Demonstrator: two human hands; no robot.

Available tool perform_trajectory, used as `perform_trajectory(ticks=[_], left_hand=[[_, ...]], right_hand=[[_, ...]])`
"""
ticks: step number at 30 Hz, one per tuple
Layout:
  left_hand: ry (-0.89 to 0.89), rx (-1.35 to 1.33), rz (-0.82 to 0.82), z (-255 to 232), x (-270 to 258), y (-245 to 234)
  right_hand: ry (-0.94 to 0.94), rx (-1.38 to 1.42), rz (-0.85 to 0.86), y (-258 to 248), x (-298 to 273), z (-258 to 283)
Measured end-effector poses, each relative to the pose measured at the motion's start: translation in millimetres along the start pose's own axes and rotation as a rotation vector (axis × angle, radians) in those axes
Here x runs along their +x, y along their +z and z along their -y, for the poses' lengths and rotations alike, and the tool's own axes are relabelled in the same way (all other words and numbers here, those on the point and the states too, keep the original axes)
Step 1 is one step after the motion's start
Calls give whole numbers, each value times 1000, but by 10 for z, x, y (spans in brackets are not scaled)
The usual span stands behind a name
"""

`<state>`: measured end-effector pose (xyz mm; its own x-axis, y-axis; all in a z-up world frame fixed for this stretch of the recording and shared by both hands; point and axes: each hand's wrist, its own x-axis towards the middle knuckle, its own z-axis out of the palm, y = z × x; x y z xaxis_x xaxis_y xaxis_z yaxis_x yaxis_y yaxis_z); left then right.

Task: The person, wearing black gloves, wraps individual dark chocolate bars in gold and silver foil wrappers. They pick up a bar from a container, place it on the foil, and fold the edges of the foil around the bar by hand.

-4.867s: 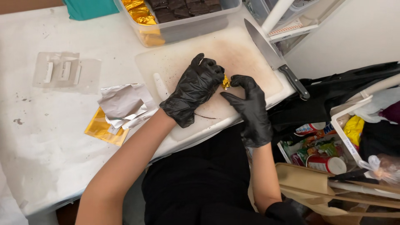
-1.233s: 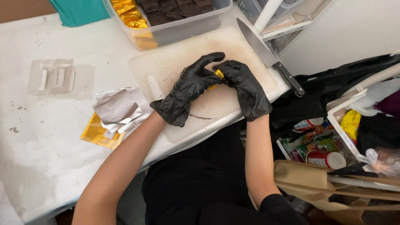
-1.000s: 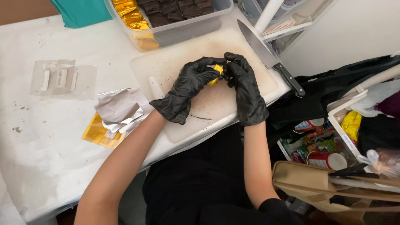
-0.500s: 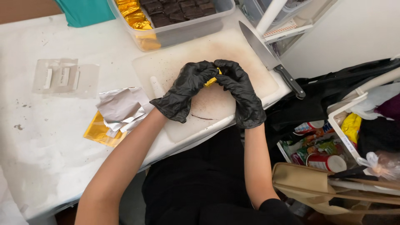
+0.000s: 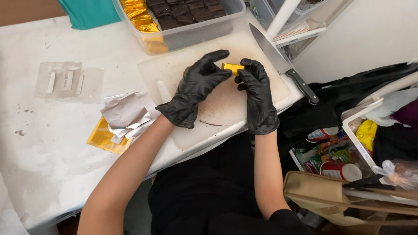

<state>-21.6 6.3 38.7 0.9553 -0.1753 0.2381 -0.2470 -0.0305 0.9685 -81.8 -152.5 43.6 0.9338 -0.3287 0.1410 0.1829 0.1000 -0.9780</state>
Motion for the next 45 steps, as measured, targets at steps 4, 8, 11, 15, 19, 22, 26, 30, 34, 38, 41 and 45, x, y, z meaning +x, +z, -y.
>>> perform_trajectory(ticks=[4,8,11,15,19,22,26,30,34,38,41,45], left_hand=[[122,-145,60,-442,-180,-73],[235,-53,168,-519,-214,-234],[92,-276,83,-175,-27,-141],[70,-206,113,-250,-66,-138],[44,-270,117,-153,-32,-99],[-33,-312,173,-519,-207,-219],[-14,-332,196,-457,-189,-205],[31,-314,231,-263,-137,-196],[-18,-373,200,-35,-32,-62],[-116,-354,173,-187,-112,-127],[-63,-107,144,-64,-80,-44],[-35,-232,161,150,-71,-14]], right_hand=[[-35,-18,-5,-33,53,-86],[-74,-1,3,-15,50,-81],[-110,8,18,133,-156,186],[-142,-106,55,183,-181,340],[-124,-147,17,276,-263,462],[-142,-188,17,280,-252,468],[-110,-285,79,330,-291,606],[-63,-402,99,238,-296,523],[-43,-239,115,128,-189,356],[-20,-298,161,132,-143,343],[-3,-344,194,104,-117,344],[-64,-331,204,25,-90,279]])
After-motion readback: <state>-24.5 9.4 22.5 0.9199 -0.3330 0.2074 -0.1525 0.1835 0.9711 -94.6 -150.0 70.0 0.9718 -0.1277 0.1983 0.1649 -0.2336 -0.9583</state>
